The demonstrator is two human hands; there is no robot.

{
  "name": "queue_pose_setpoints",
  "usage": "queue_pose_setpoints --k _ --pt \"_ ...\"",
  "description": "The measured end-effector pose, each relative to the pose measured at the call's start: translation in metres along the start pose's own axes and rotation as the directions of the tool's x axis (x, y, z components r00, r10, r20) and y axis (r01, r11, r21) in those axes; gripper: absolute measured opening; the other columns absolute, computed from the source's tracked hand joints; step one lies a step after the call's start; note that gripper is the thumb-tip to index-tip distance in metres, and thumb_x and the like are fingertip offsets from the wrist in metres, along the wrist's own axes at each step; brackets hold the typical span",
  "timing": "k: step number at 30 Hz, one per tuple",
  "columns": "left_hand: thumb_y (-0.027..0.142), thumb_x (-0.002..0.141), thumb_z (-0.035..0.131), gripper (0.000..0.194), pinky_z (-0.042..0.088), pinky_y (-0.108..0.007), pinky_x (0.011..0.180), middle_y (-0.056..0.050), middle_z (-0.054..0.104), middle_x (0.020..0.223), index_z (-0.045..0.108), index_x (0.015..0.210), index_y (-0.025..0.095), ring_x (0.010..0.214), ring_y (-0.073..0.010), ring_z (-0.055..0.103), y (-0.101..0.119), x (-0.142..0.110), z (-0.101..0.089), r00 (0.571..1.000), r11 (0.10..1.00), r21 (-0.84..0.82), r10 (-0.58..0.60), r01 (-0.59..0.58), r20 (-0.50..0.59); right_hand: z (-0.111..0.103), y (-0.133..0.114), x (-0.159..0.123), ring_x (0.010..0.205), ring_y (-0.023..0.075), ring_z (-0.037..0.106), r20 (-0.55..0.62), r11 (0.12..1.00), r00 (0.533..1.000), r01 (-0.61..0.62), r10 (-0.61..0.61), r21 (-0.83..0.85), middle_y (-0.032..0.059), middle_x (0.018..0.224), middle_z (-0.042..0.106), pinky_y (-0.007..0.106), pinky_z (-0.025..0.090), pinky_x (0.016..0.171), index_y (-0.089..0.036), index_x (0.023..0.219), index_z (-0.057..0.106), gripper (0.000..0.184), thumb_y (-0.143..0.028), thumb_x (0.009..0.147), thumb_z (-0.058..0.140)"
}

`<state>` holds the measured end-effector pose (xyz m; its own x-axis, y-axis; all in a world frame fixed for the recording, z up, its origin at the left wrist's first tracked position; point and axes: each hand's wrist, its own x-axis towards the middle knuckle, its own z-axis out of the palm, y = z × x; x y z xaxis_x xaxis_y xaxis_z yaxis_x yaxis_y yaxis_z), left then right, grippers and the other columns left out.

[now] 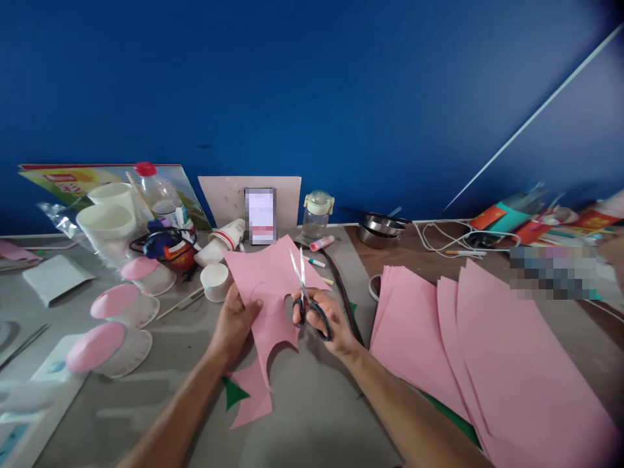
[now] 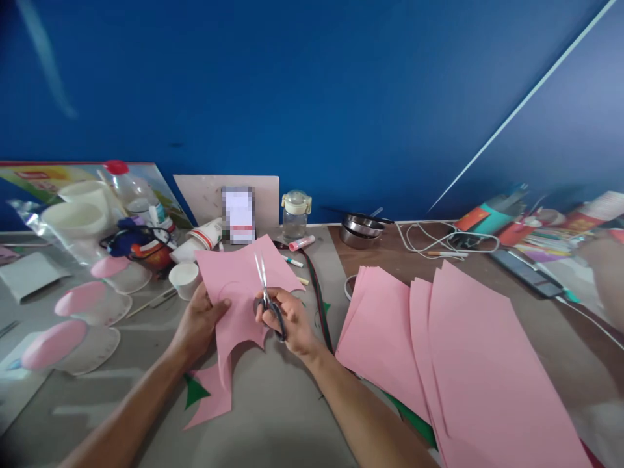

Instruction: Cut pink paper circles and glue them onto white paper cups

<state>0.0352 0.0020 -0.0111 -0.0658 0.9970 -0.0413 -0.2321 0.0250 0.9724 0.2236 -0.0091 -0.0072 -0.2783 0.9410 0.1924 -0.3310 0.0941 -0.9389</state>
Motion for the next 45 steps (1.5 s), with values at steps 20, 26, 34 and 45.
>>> queue_pose_setpoints --k 20,26,34,45 --pt "0.018 0.071 0.074 0.071 0.054 -0.033 0.079 -0.01 0.067 0.115 0.042 0.134 0.023 0.091 -0.0231 0.067 0.007 -0.011 0.005 0.955 0.955 -0.202 -0.162 0.215 0.248 -0.001 0.007 0.003 0.063 0.0155 0.054 -0.208 0.994 0.974 0.071 -0.087 -0.081 0.0023 0.068 0.062 0.028 0.042 0.059 -0.019 0.103 0.06 0.038 -0.049 0.08 0.064" --pt "0.032 0.078 0.07 0.041 0.055 -0.035 0.079 -0.01 0.073 0.095 0.059 0.114 0.016 0.086 -0.0248 0.069 -0.001 -0.006 -0.004 0.92 0.855 -0.36 -0.293 0.374 0.261 0.008 0.005 -0.008 0.065 0.0157 0.055 -0.077 0.911 0.965 0.208 -0.251 -0.355 0.0041 0.078 0.061 0.028 0.046 0.057 -0.022 0.107 0.06 0.03 -0.04 0.083 0.06" --pt "0.029 0.073 0.074 0.042 0.055 -0.038 0.075 -0.009 0.073 0.08 0.062 0.109 0.012 0.08 -0.0273 0.07 0.005 -0.01 0.01 0.93 0.925 -0.232 -0.232 0.302 0.284 0.01 0.002 -0.01 0.072 0.0187 0.056 0.135 0.724 0.873 0.467 -0.469 -0.508 0.0042 0.081 0.064 0.034 0.048 0.069 -0.023 0.118 0.054 0.038 -0.022 0.08 0.057" --pt "0.036 0.067 0.078 0.035 0.056 -0.033 0.066 -0.009 0.071 0.077 0.065 0.091 0.013 0.069 -0.0224 0.068 0.007 -0.005 -0.002 0.911 0.851 -0.33 -0.363 0.409 0.194 0.011 -0.002 -0.013 0.072 0.0217 0.054 0.18 0.73 0.891 0.447 -0.418 -0.517 0.0042 0.081 0.062 0.038 0.046 0.069 -0.027 0.12 0.051 0.041 -0.017 0.08 0.059"
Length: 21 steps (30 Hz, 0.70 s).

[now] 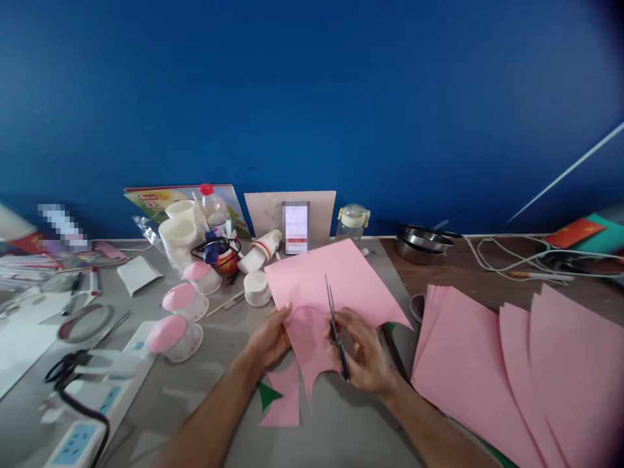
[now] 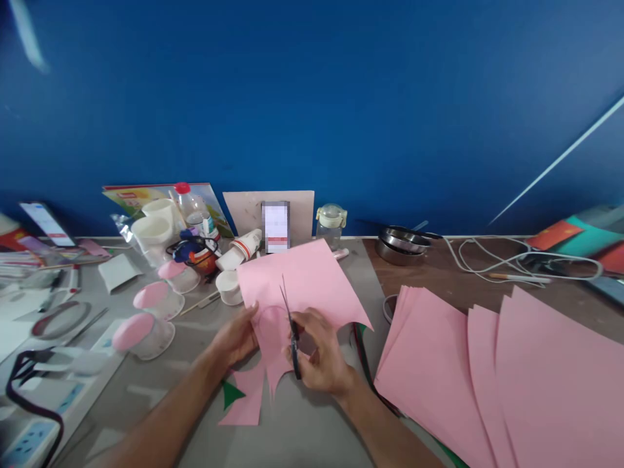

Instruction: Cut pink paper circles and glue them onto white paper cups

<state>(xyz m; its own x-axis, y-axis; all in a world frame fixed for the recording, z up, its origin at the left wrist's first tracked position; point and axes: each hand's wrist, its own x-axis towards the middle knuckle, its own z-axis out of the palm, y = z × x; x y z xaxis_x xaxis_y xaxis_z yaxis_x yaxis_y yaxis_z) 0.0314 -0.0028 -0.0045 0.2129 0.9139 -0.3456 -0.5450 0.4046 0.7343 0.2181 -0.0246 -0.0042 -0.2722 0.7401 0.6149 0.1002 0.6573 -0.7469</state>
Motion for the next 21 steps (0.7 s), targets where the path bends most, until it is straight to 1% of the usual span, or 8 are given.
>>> queue_pose_setpoints --k 2,5,7,9,11,13,16,21 --pt "0.037 0.067 0.078 0.031 0.055 -0.03 0.062 -0.006 0.069 0.07 0.064 0.082 0.013 0.063 -0.0188 0.066 0.0 0.003 -0.001 0.997 0.999 -0.032 0.019 -0.021 -0.069 0.002 -0.002 0.0 0.073 0.022 0.053 0.017 1.0 1.0 0.005 -0.005 0.018 0.0043 0.081 0.062 0.038 0.045 0.069 -0.028 0.12 0.05 0.042 -0.017 0.08 0.058" --pt "0.03 0.067 0.078 0.026 0.052 -0.025 0.06 -0.002 0.067 0.069 0.063 0.082 0.014 0.059 -0.014 0.062 -0.001 0.007 -0.003 0.982 0.991 0.004 0.13 -0.13 -0.138 0.006 -0.004 -0.001 0.072 0.0224 0.052 0.054 1.0 0.998 0.013 -0.012 -0.008 0.0051 0.082 0.061 0.038 0.044 0.068 -0.027 0.116 0.051 0.038 -0.018 0.079 0.058" --pt "0.033 0.073 0.073 0.026 0.051 -0.025 0.059 -0.002 0.067 0.072 0.064 0.087 0.014 0.06 -0.0135 0.061 -0.003 0.007 -0.004 0.962 0.967 0.129 0.236 -0.219 -0.137 0.008 -0.005 0.0 0.072 0.0221 0.051 0.077 0.998 0.997 0.019 -0.015 -0.054 0.005 0.081 0.06 0.038 0.044 0.067 -0.025 0.112 0.052 0.035 -0.019 0.078 0.059" --pt "0.037 0.077 0.069 0.026 0.05 -0.024 0.061 -0.002 0.068 0.076 0.066 0.089 0.014 0.064 -0.0138 0.061 -0.004 0.005 -0.005 0.915 0.898 0.295 0.38 -0.328 -0.139 0.01 -0.005 0.001 0.071 0.0215 0.051 0.097 0.994 0.995 0.031 -0.02 -0.105 0.0049 0.079 0.06 0.037 0.044 0.066 -0.023 0.111 0.053 0.034 -0.019 0.078 0.06" --pt "0.039 0.078 0.068 0.026 0.05 -0.025 0.066 -0.003 0.069 0.081 0.067 0.09 0.016 0.071 -0.015 0.062 -0.005 0.004 -0.005 0.885 0.853 0.357 0.448 -0.382 -0.124 0.01 -0.004 0.001 0.071 0.0214 0.052 0.097 0.99 0.995 0.037 -0.024 -0.139 0.0052 0.079 0.061 0.037 0.044 0.068 -0.022 0.111 0.053 0.034 -0.02 0.078 0.06" --pt "0.039 0.076 0.069 0.027 0.051 -0.028 0.07 -0.004 0.07 0.084 0.067 0.092 0.017 0.076 -0.0176 0.064 -0.005 0.003 -0.004 0.914 0.886 0.29 0.399 -0.362 -0.079 0.01 -0.003 0.001 0.072 0.0215 0.052 0.074 0.989 0.997 0.018 -0.008 -0.144 0.0056 0.08 0.061 0.038 0.044 0.069 -0.021 0.111 0.054 0.033 -0.02 0.078 0.061" --pt "0.035 0.071 0.074 0.029 0.052 -0.032 0.07 -0.007 0.072 0.081 0.067 0.092 0.015 0.078 -0.0216 0.067 -0.007 0.002 -0.002 0.965 0.947 0.19 0.263 -0.259 0.005 0.01 0.002 0.001 0.073 0.0223 0.053 0.01 0.989 0.996 -0.083 0.085 -0.119 0.0058 0.079 0.061 0.038 0.044 0.069 -0.022 0.106 0.058 0.029 -0.021 0.078 0.062" --pt "0.032 0.069 0.076 0.028 0.053 -0.033 0.067 -0.009 0.073 0.078 0.07 0.087 0.012 0.076 -0.0241 0.068 -0.012 0.007 -0.007 0.981 0.958 0.221 0.194 -0.184 -0.02 0.01 0.01 -0.002 0.074 0.0228 0.058 -0.11 0.979 0.974 -0.191 0.198 0.073 0.0046 0.082 0.066 0.041 0.046 0.076 -0.026 0.112 0.059 0.036 -0.026 0.077 0.067"
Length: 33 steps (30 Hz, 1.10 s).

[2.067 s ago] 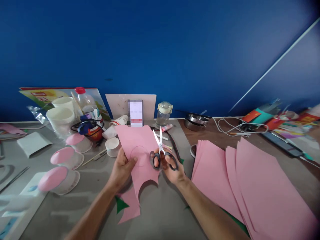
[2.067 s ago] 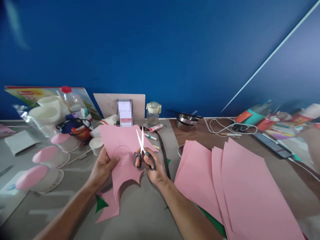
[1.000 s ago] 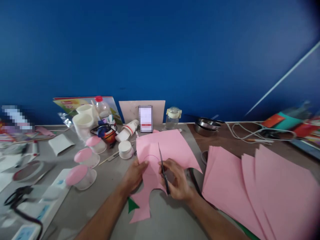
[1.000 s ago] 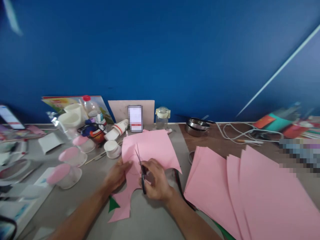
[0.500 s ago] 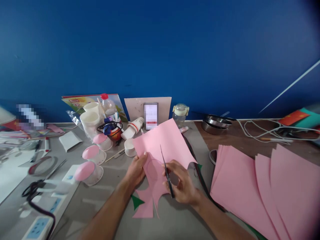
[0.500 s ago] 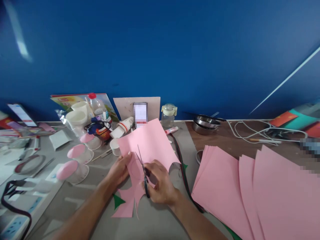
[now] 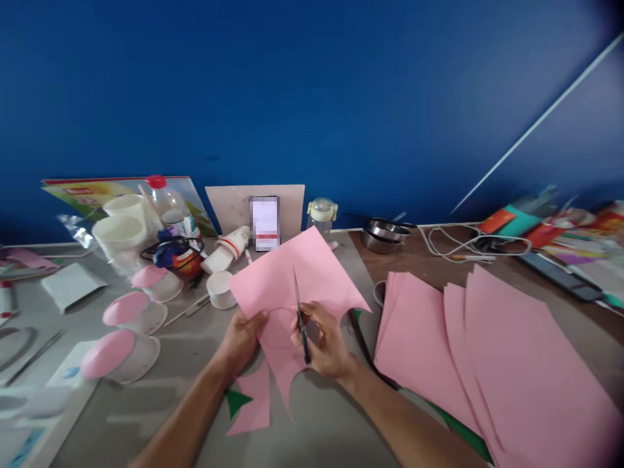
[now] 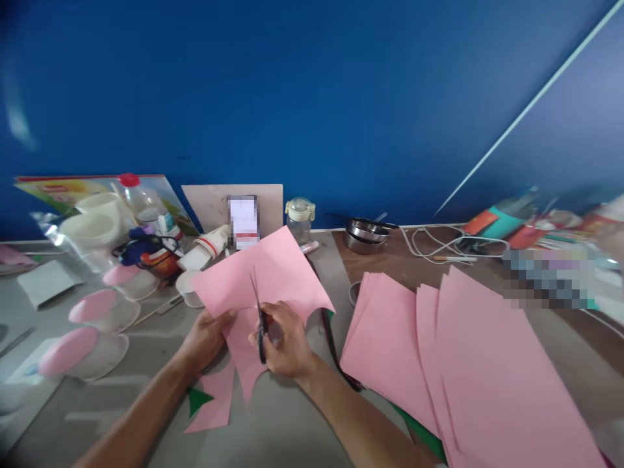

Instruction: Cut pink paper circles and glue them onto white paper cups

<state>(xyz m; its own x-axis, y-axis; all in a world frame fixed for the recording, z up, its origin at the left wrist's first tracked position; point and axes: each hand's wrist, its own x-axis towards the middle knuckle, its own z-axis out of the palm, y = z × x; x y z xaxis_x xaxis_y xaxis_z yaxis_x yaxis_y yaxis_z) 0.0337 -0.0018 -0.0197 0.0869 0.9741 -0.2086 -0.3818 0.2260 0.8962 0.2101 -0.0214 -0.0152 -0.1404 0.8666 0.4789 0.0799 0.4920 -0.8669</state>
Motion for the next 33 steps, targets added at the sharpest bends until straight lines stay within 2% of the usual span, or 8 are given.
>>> queue_pose_setpoints --k 4,7,9,14,17,23,26,33 --pt "0.029 0.066 0.078 0.027 0.054 -0.033 0.068 -0.009 0.074 0.08 0.07 0.085 0.011 0.074 -0.0231 0.069 0.006 0.002 0.0 0.995 0.995 -0.072 0.057 -0.063 -0.08 -0.002 -0.004 0.0 0.073 0.0225 0.061 0.038 0.998 0.998 0.047 -0.049 0.04 0.0019 0.083 0.068 0.049 0.043 0.088 -0.031 0.12 0.054 0.042 -0.021 0.079 0.062" --pt "0.028 0.064 0.079 0.027 0.054 -0.032 0.065 -0.007 0.073 0.074 0.069 0.081 0.01 0.068 -0.0216 0.068 0.015 0.001 0.0 0.99 0.992 -0.096 0.066 -0.079 -0.126 -0.003 -0.009 0.0 0.069 0.0201 0.062 0.104 0.997 0.992 0.071 -0.07 -0.003 -0.0013 0.078 0.067 0.058 0.022 0.108 -0.032 0.119 0.056 0.043 -0.017 0.079 0.061" --pt "0.028 0.062 0.08 0.028 0.053 -0.03 0.065 -0.007 0.073 0.075 0.069 0.082 0.011 0.068 -0.0203 0.067 0.018 0.002 -0.001 0.982 0.987 -0.117 0.09 -0.111 -0.167 -0.003 -0.009 0.0 0.067 0.0188 0.063 0.119 0.999 0.992 0.048 -0.051 0.025 -0.0014 0.078 0.067 0.057 0.019 0.11 -0.032 0.117 0.058 0.042 -0.017 0.079 0.062" --pt "0.029 0.062 0.081 0.029 0.052 -0.027 0.066 -0.006 0.072 0.076 0.068 0.082 0.011 0.068 -0.0173 0.066 0.018 0.005 -0.007 0.972 0.986 -0.111 0.099 -0.125 -0.213 -0.007 -0.01 0.002 0.069 0.0207 0.062 0.099 0.988 0.995 -0.022 0.006 0.156 0.0012 0.079 0.068 0.049 0.046 0.087 -0.034 0.117 0.06 0.042 -0.019 0.078 0.065" --pt "0.03 0.06 0.082 0.031 0.053 -0.026 0.067 -0.006 0.071 0.076 0.068 0.081 0.011 0.069 -0.0161 0.065 0.019 0.006 -0.009 0.968 0.987 -0.106 0.096 -0.124 -0.233 -0.019 -0.015 0.011 0.069 0.0209 0.059 0.174 0.992 0.983 -0.069 0.049 0.109 0.0038 0.079 0.067 0.039 0.05 0.068 -0.029 0.114 0.063 0.037 -0.022 0.077 0.066" --pt "0.029 0.057 0.085 0.032 0.052 -0.02 0.062 -0.003 0.07 0.073 0.068 0.078 0.011 0.065 -0.0121 0.064 0.026 0.008 -0.013 0.949 0.99 -0.073 0.094 -0.121 -0.301 -0.058 -0.019 0.029 0.073 0.0172 0.059 0.484 0.965 0.836 -0.248 0.258 -0.086 0.0018 0.079 0.065 0.03 0.048 0.068 -0.022 0.106 0.068 0.035 -0.018 0.071 0.071" --pt "0.028 0.055 0.085 0.034 0.053 -0.021 0.063 -0.003 0.071 0.074 0.069 0.08 0.011 0.066 -0.0127 0.065 0.027 0.009 -0.013 0.943 0.988 -0.087 0.096 -0.13 -0.319 -0.074 -0.018 0.032 0.077 0.0161 0.06 0.529 0.932 0.77 -0.33 0.357 -0.149 0.0012 0.083 0.065 0.028 0.048 0.071 -0.022 0.104 0.069 0.032 -0.017 0.072 0.07" --pt "0.026 0.055 0.086 0.032 0.055 -0.02 0.065 -0.004 0.072 0.079 0.07 0.079 0.011 0.069 -0.0134 0.066 0.027 0.008 -0.009 0.937 0.984 -0.118 0.089 -0.136 -0.337 -0.095 -0.014 0.037 0.066 0.014 0.057 0.53 0.87 0.691 -0.392 0.493 -0.298 -0.0003 0.072 0.065 0.024 0.046 0.061 -0.017 0.102 0.069 0.029 -0.023 0.074 0.069"
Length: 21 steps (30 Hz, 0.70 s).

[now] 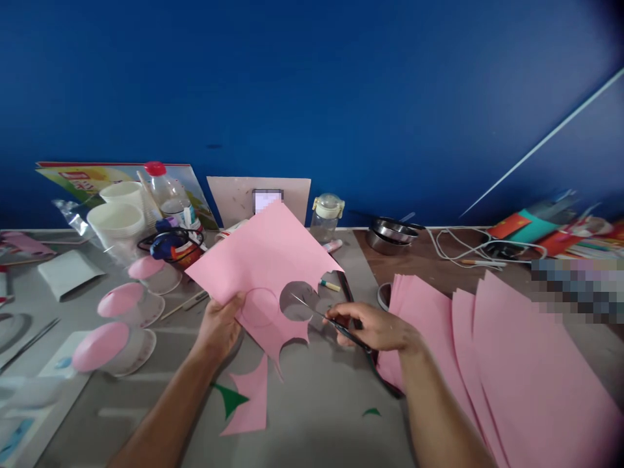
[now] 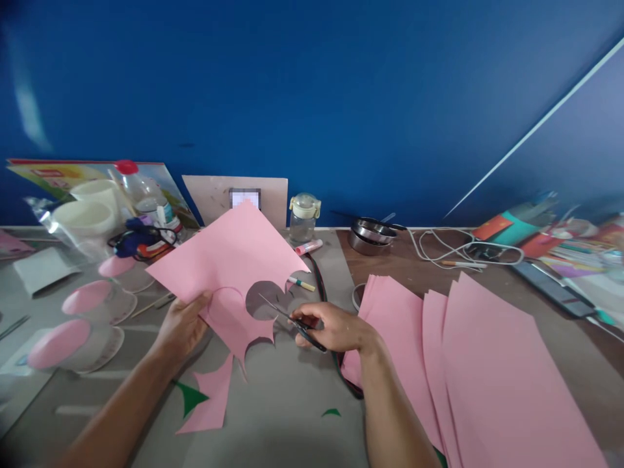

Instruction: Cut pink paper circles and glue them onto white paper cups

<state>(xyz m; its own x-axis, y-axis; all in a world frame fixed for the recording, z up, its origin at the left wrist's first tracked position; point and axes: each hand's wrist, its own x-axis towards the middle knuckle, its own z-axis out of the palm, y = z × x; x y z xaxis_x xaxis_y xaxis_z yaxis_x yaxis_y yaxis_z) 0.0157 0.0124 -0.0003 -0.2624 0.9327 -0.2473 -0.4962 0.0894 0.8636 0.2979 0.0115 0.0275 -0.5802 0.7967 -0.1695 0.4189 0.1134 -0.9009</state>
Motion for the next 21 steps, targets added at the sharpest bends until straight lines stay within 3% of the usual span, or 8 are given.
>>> queue_pose_setpoints --k 13,17,21 --pt "0.017 0.068 0.077 0.014 0.056 -0.019 0.068 -0.005 0.073 0.079 0.071 0.079 0.012 0.069 -0.0128 0.067 -0.014 -0.007 0.009 0.994 0.993 -0.065 -0.092 0.096 0.059 0.034 0.004 0.028 0.077 0.0156 0.059 0.027 0.999 0.998 0.049 -0.05 0.014 0.0047 0.086 0.066 0.024 0.048 0.066 -0.014 0.105 0.066 0.03 -0.027 0.078 0.065" --pt "0.014 0.073 0.073 0.011 0.056 -0.018 0.069 -0.004 0.074 0.082 0.071 0.083 0.012 0.07 -0.0119 0.068 -0.013 -0.006 0.008 0.993 0.991 -0.074 -0.113 0.116 0.039 0.04 0.008 0.032 0.068 0.0126 0.056 0.039 0.993 0.999 0.014 -0.018 0.116 0.0038 0.085 0.064 0.022 0.045 0.06 -0.016 0.108 0.063 0.031 -0.029 0.08 0.064" --pt "0.009 0.074 0.07 0.009 0.057 -0.017 0.068 -0.004 0.074 0.079 0.071 0.083 0.012 0.069 -0.0116 0.068 -0.011 -0.006 0.009 0.994 0.99 -0.095 -0.105 0.105 0.004 0.043 0.005 0.032 0.057 0.0079 0.045 0.015 0.995 1.0 -0.003 0.001 0.095 0.0028 0.086 0.062 0.02 0.036 0.052 -0.015 0.107 0.062 0.033 -0.032 0.079 0.064"
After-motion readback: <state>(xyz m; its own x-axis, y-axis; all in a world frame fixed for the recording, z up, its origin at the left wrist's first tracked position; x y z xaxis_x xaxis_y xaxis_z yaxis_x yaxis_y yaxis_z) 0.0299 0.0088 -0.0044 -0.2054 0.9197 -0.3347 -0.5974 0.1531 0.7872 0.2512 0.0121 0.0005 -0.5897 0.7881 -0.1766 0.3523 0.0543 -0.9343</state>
